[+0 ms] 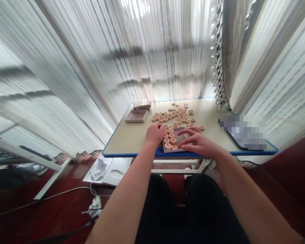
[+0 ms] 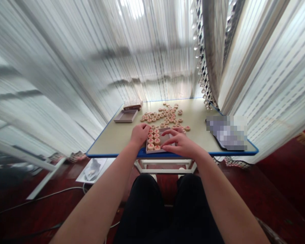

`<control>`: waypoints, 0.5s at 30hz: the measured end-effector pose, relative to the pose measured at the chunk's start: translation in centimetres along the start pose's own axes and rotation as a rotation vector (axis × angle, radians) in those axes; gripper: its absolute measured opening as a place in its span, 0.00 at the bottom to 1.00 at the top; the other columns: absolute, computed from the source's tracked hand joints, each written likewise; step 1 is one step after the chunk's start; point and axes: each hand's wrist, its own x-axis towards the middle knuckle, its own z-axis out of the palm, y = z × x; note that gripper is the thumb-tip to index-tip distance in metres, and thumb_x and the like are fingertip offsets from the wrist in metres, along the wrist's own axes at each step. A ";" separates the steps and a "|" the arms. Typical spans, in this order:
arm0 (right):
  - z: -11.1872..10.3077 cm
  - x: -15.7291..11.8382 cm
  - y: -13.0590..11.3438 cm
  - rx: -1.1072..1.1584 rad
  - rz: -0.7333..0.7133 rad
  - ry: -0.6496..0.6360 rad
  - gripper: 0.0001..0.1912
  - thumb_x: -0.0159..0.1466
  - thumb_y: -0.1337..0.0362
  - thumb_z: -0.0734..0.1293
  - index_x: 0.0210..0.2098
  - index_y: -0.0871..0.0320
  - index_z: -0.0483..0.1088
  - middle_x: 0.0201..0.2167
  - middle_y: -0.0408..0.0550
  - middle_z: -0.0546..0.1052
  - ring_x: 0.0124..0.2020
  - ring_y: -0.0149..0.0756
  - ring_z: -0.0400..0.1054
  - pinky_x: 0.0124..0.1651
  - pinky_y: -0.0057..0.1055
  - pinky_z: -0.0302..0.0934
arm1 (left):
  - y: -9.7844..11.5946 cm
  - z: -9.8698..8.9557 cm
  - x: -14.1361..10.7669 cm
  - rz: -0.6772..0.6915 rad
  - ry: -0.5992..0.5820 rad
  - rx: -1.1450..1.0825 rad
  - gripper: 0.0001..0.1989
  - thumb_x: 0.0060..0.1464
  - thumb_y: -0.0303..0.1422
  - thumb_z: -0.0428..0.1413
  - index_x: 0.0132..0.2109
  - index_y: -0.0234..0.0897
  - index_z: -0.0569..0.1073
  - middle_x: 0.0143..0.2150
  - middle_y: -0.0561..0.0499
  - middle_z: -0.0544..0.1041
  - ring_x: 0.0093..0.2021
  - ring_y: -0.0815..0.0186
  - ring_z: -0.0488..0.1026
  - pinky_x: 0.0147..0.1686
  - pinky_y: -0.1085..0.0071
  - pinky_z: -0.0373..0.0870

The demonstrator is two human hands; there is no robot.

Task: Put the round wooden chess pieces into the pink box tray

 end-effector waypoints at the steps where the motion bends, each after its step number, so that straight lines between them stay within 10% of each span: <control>1: 0.0 0.0 0.0 0.003 0.000 -0.003 0.15 0.60 0.51 0.63 0.34 0.49 0.78 0.52 0.47 0.68 0.56 0.47 0.53 0.60 0.47 0.44 | 0.0 0.0 0.0 -0.002 0.000 -0.004 0.14 0.53 0.34 0.47 0.31 0.36 0.77 0.31 0.48 0.78 0.32 0.66 0.70 0.33 0.73 0.61; 15: -0.1 0.1 -0.1 0.020 0.002 -0.019 0.13 0.60 0.52 0.64 0.34 0.49 0.78 0.51 0.47 0.68 0.56 0.45 0.55 0.60 0.45 0.44 | -0.1 0.2 0.0 -0.001 -0.002 0.001 0.14 0.53 0.34 0.47 0.32 0.37 0.76 0.31 0.48 0.78 0.33 0.66 0.71 0.33 0.73 0.62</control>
